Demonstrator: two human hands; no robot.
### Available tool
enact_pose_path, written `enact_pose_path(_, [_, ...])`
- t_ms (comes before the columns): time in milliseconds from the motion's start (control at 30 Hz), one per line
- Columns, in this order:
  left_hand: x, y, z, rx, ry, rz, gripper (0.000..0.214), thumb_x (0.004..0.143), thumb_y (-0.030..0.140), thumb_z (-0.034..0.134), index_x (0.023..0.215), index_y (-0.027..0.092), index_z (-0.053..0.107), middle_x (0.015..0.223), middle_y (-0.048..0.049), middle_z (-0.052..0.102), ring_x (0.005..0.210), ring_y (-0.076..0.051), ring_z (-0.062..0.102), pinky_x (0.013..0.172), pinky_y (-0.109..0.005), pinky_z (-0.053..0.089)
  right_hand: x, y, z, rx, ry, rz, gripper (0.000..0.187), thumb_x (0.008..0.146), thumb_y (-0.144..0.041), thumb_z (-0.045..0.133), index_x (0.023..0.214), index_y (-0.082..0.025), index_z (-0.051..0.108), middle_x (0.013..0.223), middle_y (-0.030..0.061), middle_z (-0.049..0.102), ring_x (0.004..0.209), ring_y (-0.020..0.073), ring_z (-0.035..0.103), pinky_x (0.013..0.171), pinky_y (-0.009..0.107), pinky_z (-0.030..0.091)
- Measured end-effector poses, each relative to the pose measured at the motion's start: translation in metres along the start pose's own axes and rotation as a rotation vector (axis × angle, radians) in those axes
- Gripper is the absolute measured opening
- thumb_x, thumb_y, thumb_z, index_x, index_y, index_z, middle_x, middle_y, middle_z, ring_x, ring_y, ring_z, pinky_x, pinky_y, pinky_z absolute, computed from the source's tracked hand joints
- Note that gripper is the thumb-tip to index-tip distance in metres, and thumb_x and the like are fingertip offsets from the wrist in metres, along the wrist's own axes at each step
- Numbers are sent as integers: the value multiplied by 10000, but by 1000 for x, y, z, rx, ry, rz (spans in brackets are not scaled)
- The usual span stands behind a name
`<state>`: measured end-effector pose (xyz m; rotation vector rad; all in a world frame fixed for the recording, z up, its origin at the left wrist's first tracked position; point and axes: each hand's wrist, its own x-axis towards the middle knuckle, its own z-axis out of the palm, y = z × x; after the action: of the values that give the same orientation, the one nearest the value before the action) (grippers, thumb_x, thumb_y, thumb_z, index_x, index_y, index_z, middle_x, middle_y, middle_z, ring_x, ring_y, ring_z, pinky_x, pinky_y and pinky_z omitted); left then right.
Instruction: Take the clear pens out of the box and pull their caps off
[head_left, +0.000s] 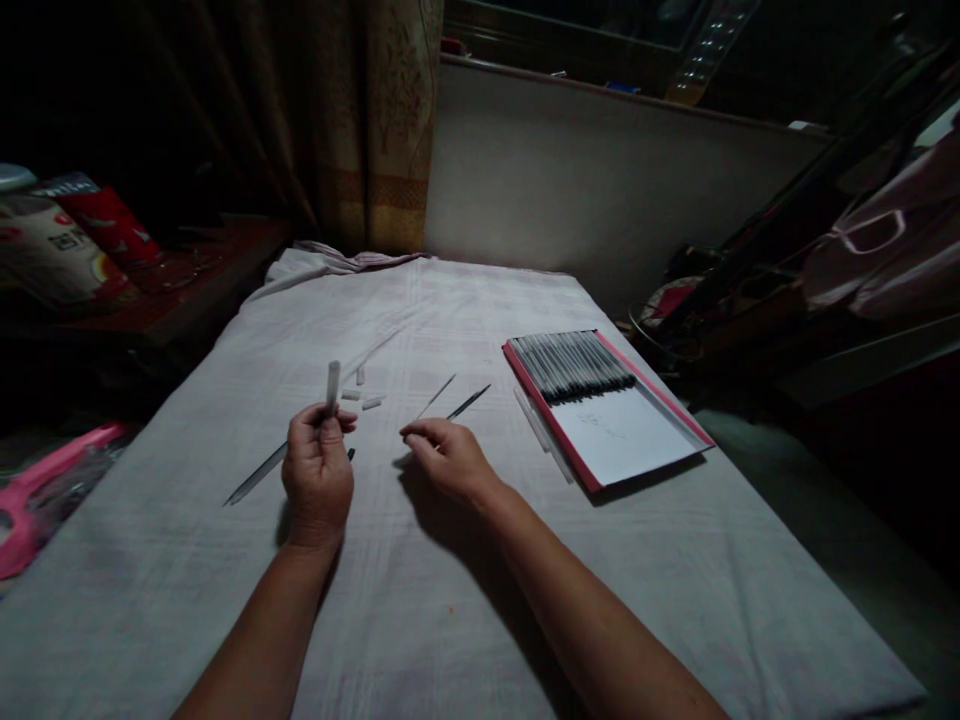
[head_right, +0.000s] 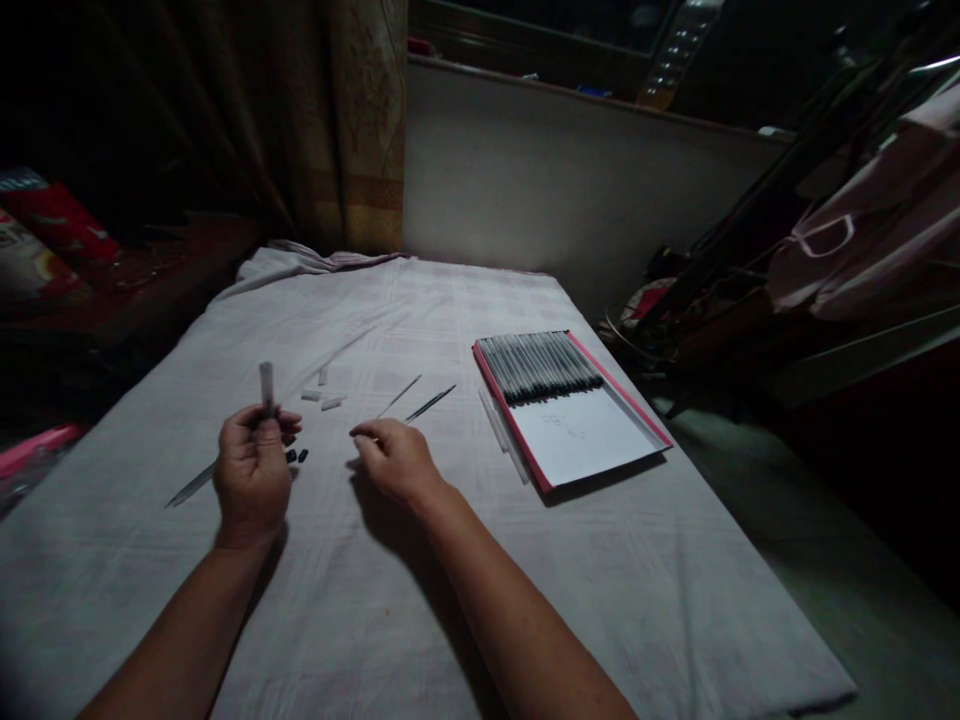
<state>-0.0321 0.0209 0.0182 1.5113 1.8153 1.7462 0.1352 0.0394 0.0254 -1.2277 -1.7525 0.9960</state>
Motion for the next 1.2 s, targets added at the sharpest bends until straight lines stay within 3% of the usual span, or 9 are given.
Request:
enact_pose_path(100, [8,-5,-3,-23,68,14,223,979,402,450,1071,213,526,899,-30,695,775,-142,684,723,-291,557,5,-16,25,-379,-201,-57,212,936,-270,619,1093,-222,752,1082,79,764,1007,210,701,887,326,524])
enact_pose_path(200, [12,-8,-4,-32,100,13,215,961,396,477,1060,214,533,912,-31,689,767,-141,677,723,-295,556,9,-31,44,-603,-255,-59,286,960,-397,600,1158,-228,718,1119,90,733,997,232,697,806,323,534])
enact_pose_path(433, [9,-16,-4,26,36,-21,267,944,406,515,1099,203,591,953,-54,724,844,-179,701,798,-344,560,14,-35,54,-725,-264,-93,242,988,-348,534,1074,-204,709,1067,99,730,951,227,700,759,303,524])
enact_pose_path(567, [2,-11,-3,99,-45,33,296,956,421,502,1109,202,630,977,-65,747,922,-208,716,848,-364,564,2,-17,38,-477,-174,-46,221,917,-214,594,1104,-195,709,1065,92,767,970,203,706,859,293,520])
enact_pose_path(667, [-6,-2,1,144,-199,174,268,968,394,505,1082,221,676,1020,-57,757,975,-205,713,901,-356,559,-18,4,11,-99,72,15,205,827,-163,599,953,-203,755,985,71,782,952,203,711,884,310,532])
enact_pose_path(767, [-17,4,7,155,-391,333,251,973,359,509,1049,235,714,980,-50,766,940,-201,715,884,-342,566,-39,21,-23,297,338,157,177,794,-284,610,869,-210,752,796,29,742,740,180,684,665,288,542])
enact_pose_path(867, [-26,5,12,147,-486,408,266,986,357,493,1041,239,724,947,-54,771,889,-201,716,826,-341,578,-53,25,-51,552,453,326,239,714,-355,692,889,-195,720,697,-15,675,513,106,556,460,208,412])
enact_pose_path(967, [-30,4,14,150,-528,417,269,985,377,495,1050,248,722,959,-54,773,887,-206,718,812,-352,583,-55,22,-61,633,502,320,234,665,-339,727,847,-201,677,681,-28,657,497,88,523,424,181,369])
enact_pose_path(1200, [-29,5,13,160,-567,434,254,985,376,510,1056,242,714,941,-43,771,867,-198,722,803,-333,580,-54,18,-50,532,433,227,175,715,-322,696,839,-198,681,684,-24,652,539,99,538,483,200,441])
